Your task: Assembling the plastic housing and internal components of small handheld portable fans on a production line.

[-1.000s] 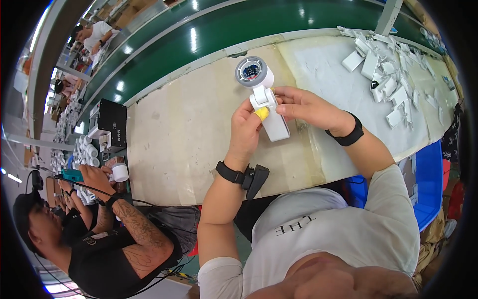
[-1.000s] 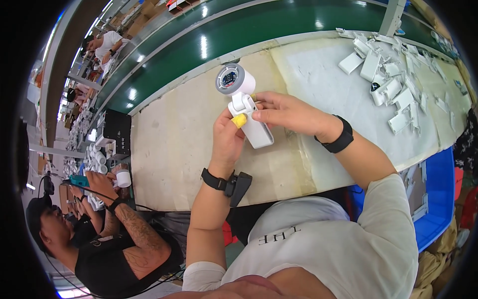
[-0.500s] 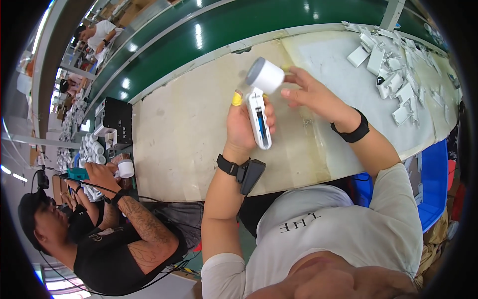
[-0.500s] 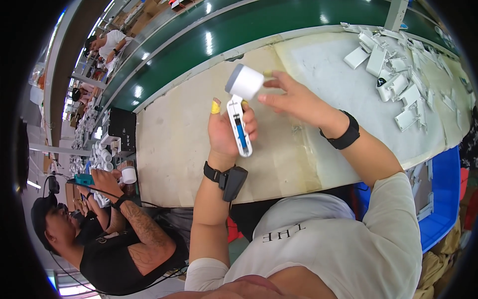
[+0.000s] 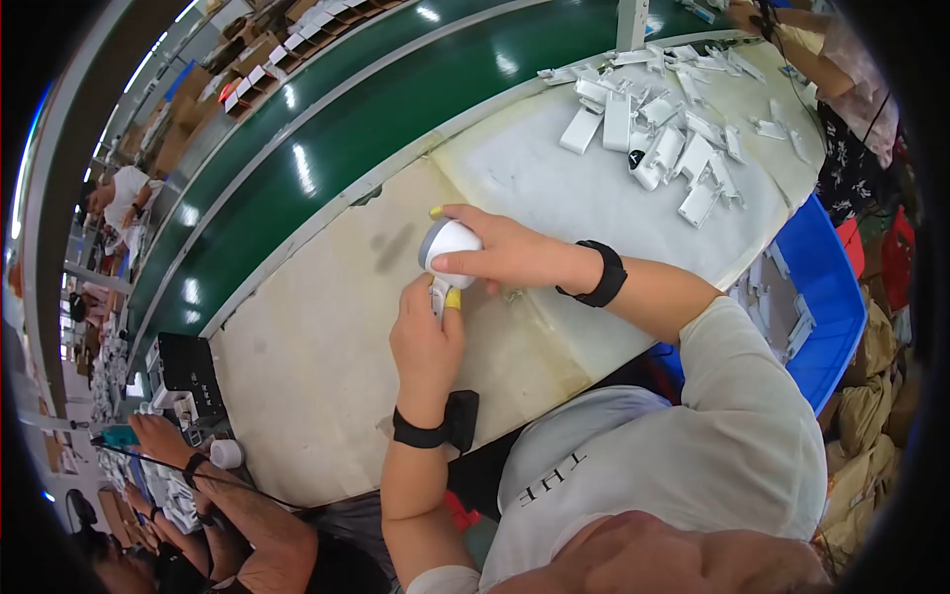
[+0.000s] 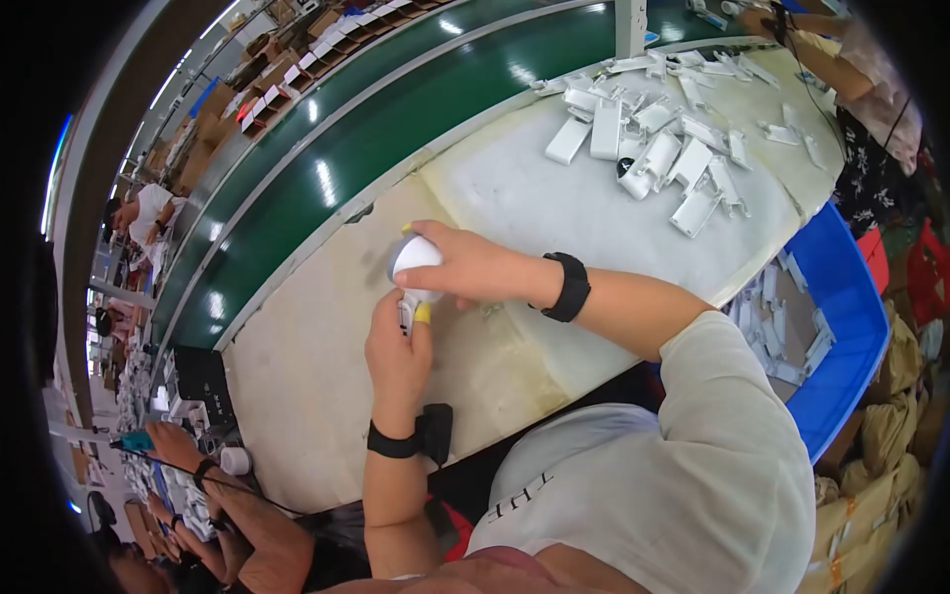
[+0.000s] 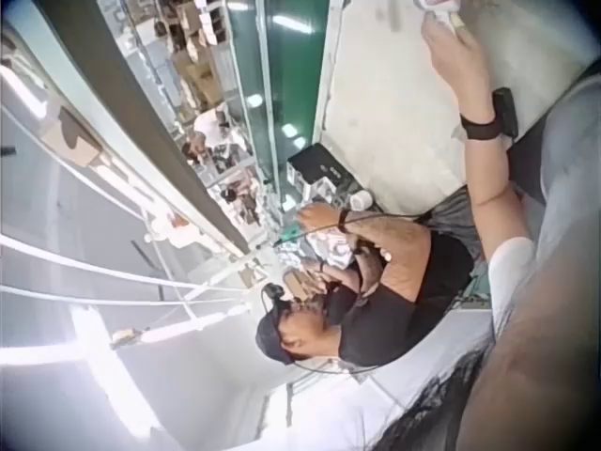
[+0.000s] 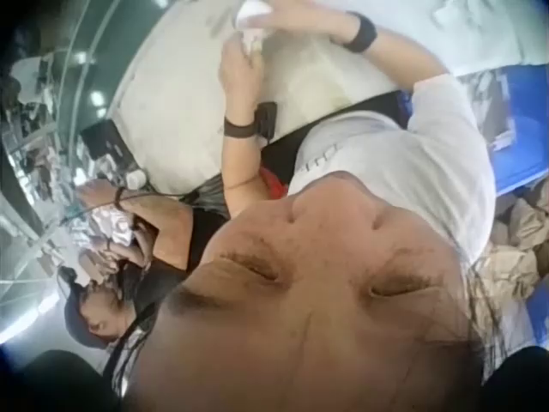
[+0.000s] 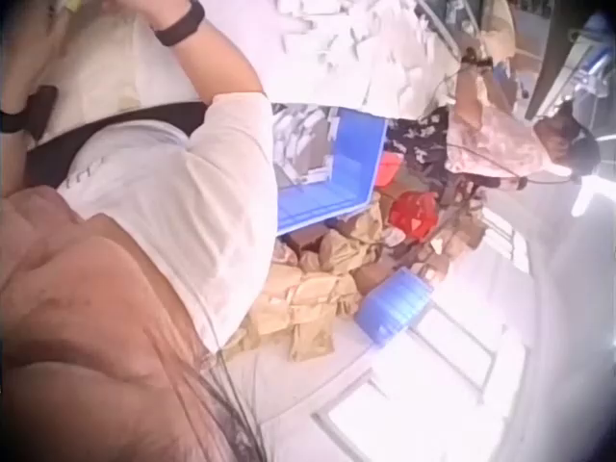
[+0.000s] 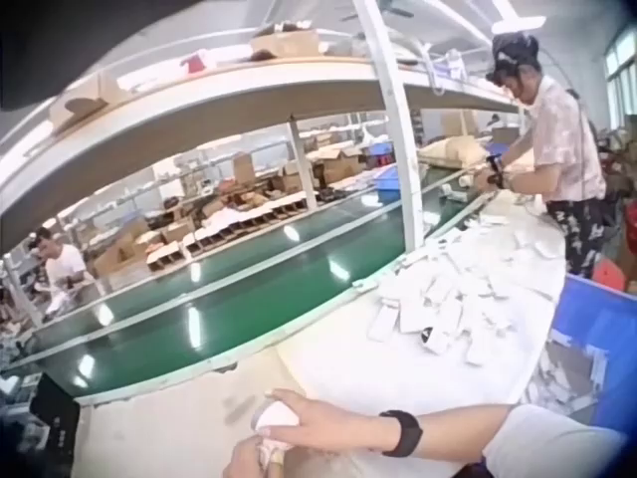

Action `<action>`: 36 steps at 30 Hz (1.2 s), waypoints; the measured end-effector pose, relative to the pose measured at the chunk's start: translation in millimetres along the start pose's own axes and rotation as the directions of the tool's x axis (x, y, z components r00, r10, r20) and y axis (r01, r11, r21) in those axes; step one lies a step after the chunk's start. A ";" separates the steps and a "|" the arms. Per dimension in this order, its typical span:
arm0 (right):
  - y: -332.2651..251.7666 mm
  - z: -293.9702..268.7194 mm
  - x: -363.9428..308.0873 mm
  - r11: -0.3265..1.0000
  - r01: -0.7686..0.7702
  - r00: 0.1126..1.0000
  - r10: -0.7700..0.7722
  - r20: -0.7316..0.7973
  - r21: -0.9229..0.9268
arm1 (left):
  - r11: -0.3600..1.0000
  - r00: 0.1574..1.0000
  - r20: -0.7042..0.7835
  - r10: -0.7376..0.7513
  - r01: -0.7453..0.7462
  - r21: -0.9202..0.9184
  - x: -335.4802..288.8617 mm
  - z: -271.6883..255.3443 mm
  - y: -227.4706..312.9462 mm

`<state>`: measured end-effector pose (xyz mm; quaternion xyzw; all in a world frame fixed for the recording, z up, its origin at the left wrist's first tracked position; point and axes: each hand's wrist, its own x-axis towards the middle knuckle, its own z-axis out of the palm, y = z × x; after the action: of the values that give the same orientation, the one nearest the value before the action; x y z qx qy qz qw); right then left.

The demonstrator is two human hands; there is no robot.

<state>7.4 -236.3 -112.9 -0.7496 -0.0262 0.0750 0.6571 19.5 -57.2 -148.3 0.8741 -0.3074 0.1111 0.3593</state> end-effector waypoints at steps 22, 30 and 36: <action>-19.1 -102.1 14.1 0.521 0.309 0.944 -0.272 0.188 -0.796 | 0.417 0.803 -0.307 -0.511 0.544 0.728 -23.8 -173.1 -220.8; 38.1 -290.2 139.0 -0.196 -0.308 0.899 -0.380 -0.217 -0.931 | 0.540 0.949 -0.167 -0.267 0.290 0.790 -11.2 -123.8 -167.4; 78.2 -396.5 176.9 -0.024 -0.684 0.680 -0.386 -0.624 -0.729 | 0.871 0.890 0.377 -0.257 0.044 0.489 9.6 -54.3 -79.7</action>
<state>235.7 -611.5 -154.3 -0.9341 0.2765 -0.1755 -0.1422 77.6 20.3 -149.9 0.9588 -0.2723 -0.0430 0.0690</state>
